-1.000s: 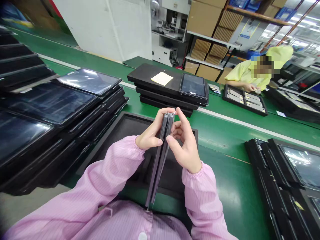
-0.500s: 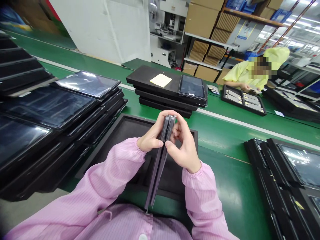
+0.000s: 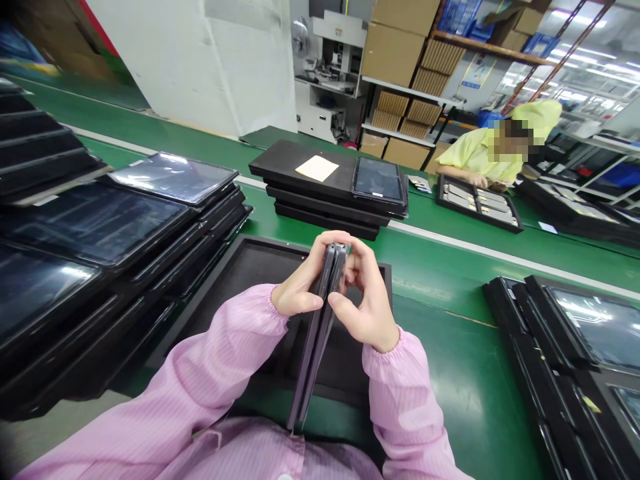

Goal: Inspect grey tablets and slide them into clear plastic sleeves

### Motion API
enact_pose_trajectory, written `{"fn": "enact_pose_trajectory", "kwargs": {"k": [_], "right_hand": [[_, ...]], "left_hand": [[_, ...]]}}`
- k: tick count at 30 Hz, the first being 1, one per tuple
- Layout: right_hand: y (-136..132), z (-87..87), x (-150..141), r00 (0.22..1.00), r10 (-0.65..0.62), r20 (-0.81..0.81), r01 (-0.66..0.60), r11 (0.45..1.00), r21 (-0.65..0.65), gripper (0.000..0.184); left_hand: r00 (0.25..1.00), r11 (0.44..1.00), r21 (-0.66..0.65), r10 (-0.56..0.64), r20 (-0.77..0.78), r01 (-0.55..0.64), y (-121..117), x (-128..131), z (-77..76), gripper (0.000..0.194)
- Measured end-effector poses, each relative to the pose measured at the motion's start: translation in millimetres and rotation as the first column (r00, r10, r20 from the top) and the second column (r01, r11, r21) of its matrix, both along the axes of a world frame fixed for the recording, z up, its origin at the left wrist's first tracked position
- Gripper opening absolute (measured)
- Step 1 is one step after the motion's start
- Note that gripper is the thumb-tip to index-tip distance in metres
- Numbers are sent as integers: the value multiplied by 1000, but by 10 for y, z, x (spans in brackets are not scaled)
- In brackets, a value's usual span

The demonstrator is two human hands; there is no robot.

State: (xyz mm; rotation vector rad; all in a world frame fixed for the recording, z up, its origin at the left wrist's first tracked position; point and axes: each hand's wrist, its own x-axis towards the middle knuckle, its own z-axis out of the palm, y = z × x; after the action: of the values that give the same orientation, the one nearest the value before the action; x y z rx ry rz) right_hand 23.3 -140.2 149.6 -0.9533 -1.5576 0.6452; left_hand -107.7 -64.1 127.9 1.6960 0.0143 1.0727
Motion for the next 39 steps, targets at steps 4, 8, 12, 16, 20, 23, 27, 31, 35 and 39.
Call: {"fn": "enact_pose_trajectory", "kwargs": {"k": [4, 8, 12, 16, 20, 23, 27, 31, 35, 39], "right_hand": [[-6, -12, -26, 998, -38, -51, 40, 999, 27, 43], [-24, 1, -17, 999, -30, -29, 31, 999, 27, 45], [-50, 9, 13, 1000, 12, 27, -13, 1000, 7, 58], [-67, -3, 26, 999, 25, 40, -26, 999, 23, 59], [-79, -27, 10, 999, 33, 16, -33, 999, 6, 60], [-92, -58, -16, 1000, -24, -16, 24, 1000, -8, 55], [-102, -75, -48, 998, -54, -21, 54, 998, 22, 49], [-100, -46, -57, 999, -35, -20, 36, 999, 29, 50], [-106, -30, -52, 999, -34, -9, 34, 999, 35, 51], [-117, -42, -49, 998, -56, 7, 56, 998, 16, 53]], "left_hand": [[999, 999, 50, -6, 36, 5, 2, 4, -16, 82], [1000, 1000, 17, 13, 15, -13, -15, 7, -26, 81], [999, 999, -26, -30, 33, 31, -41, 11, -15, 79], [999, 999, -33, 2, 35, -1, -55, 14, 1, 79], [998, 999, -42, -24, 50, 26, -67, 13, 16, 78], [996, 998, -12, -57, 72, 58, -76, 8, 27, 73], [997, 999, 11, -40, 61, 39, -79, 1, 21, 75], [999, 999, -35, -19, 40, 21, -85, 4, 9, 75], [999, 999, -42, -14, 43, 16, -87, 8, 3, 77], [999, 998, -61, -7, 39, 10, -88, 11, -8, 78]]}}
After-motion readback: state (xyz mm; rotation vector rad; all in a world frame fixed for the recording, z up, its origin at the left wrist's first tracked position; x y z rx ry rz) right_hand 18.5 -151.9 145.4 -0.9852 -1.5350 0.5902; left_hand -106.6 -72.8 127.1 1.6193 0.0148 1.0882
